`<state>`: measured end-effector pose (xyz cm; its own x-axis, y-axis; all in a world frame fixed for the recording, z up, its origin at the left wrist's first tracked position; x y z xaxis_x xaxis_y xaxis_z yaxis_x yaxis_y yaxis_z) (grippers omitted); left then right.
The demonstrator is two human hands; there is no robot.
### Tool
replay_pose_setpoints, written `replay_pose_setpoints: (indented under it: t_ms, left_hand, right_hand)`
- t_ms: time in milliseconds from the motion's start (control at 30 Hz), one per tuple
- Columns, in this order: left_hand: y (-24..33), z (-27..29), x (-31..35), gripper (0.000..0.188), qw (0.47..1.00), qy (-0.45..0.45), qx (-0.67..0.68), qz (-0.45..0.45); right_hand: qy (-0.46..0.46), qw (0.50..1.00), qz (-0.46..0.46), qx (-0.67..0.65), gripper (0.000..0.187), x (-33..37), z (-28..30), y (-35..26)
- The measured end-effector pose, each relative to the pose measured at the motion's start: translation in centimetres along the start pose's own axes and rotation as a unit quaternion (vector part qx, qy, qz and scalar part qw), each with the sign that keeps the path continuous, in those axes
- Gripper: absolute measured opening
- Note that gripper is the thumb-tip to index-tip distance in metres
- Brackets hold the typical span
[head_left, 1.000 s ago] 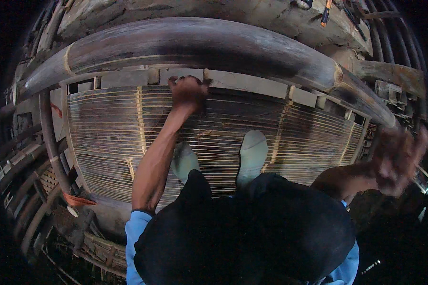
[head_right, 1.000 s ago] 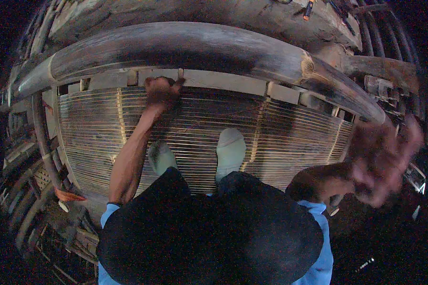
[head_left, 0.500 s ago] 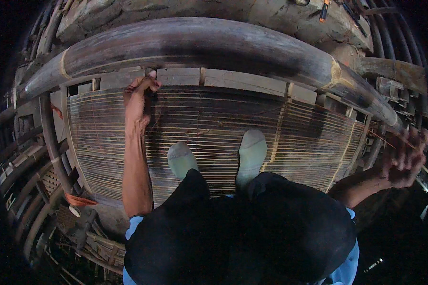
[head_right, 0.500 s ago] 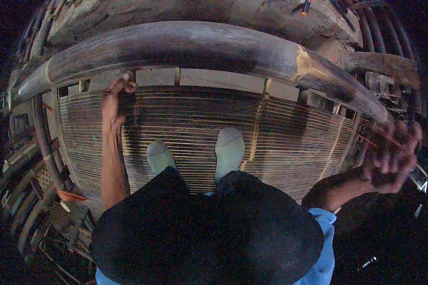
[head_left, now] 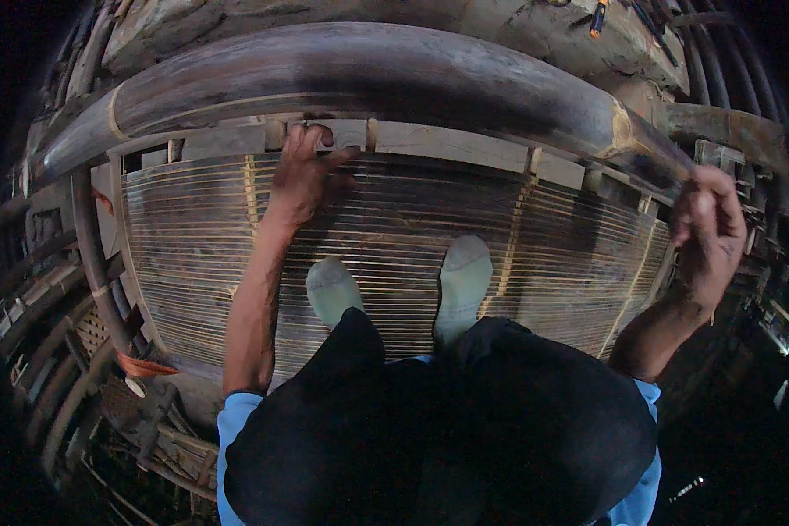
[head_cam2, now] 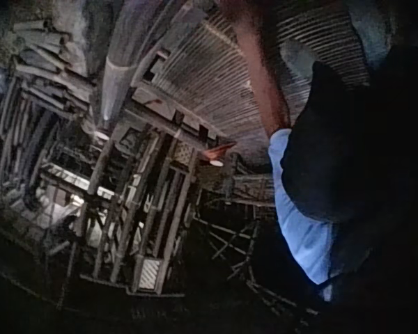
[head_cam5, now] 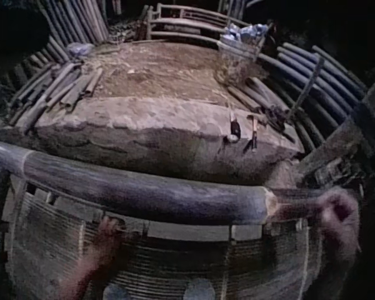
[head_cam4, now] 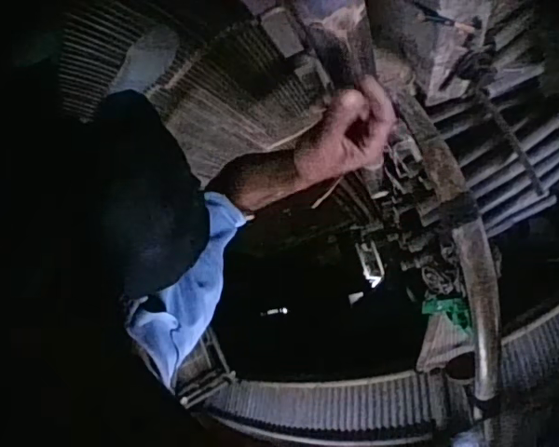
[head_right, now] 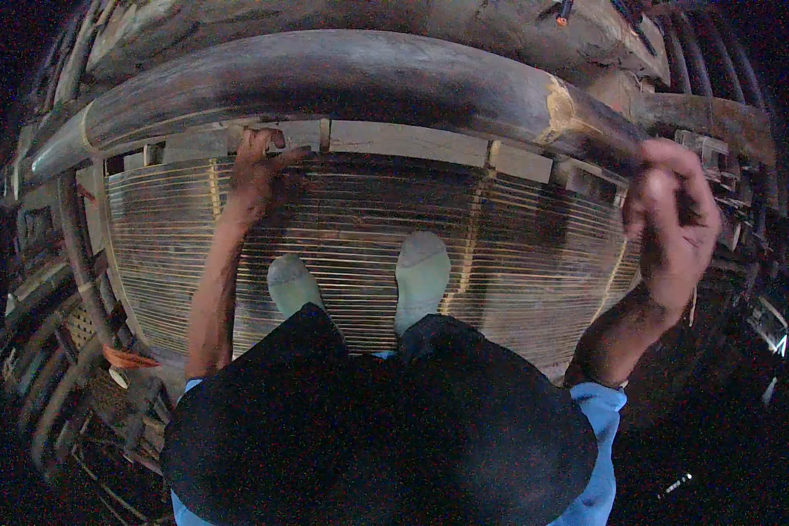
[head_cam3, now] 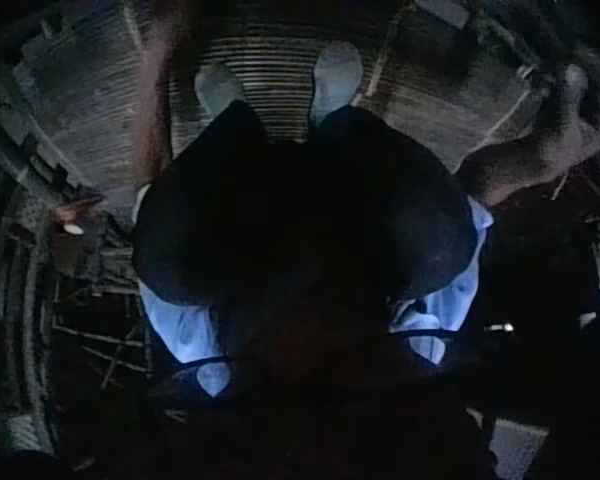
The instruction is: The person weaves a bamboo mat by threading long strips of bamboo through a frame of tied bamboo slats by hand.
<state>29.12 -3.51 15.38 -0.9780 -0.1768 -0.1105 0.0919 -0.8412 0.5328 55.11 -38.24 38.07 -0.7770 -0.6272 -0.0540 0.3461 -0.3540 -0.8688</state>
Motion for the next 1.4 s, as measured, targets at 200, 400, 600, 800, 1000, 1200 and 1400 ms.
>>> replay_pose_setpoints:
  t_ms: [200,400,600,800,1000,1200,1400]
  left_hand:
    - [-2.6,-2.1,0.8,0.022,0.998,0.009,0.017,-0.055]
    - [-1.7,-2.4,1.1,0.022,0.972,0.051,-0.168,-0.157]
    - [-0.6,-2.7,0.6,0.021,0.943,-0.117,-0.301,-0.076]
    - [-0.6,3.4,0.4,0.031,0.947,-0.304,-0.104,0.014]
    - [-2.1,7.2,5.7,0.025,0.953,-0.256,-0.127,0.101]
    - [1.4,9.9,2.0,0.017,0.974,0.175,-0.104,0.097]
    - [4.3,5.0,-1.8,0.021,0.835,0.207,0.426,0.281]
  right_hand:
    - [-0.041,0.996,-0.056,0.056,0.017,-0.4,-4.0,0.9]
    - [-0.052,0.994,-0.064,0.066,0.017,-0.7,-5.2,1.6]
    - [-0.074,0.993,-0.066,0.07,0.017,-0.6,-6.3,1.2]
    - [-0.08,0.99,-0.086,0.083,0.016,-0.2,-5.3,1.3]
    - [-0.061,0.993,-0.039,0.095,0.013,-0.6,-4.4,0.8]
    - [-0.014,1.0,-0.001,0.001,0.023,1.0,3.5,-1.3]
    - [-0.025,0.996,0.072,-0.045,0.044,1.5,7.3,-4.5]
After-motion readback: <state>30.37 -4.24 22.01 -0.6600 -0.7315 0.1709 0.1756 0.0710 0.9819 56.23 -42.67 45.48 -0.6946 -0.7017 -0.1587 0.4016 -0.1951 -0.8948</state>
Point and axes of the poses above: each hand's wrist, its own x-axis away from the middle knuckle, its own z-axis out of the back of the hand, y = z × x, the point moved 2 cm from there along -x, towards the middle knuckle, and after that the axes turned 8 degrees about x, right-handed, at the moved point
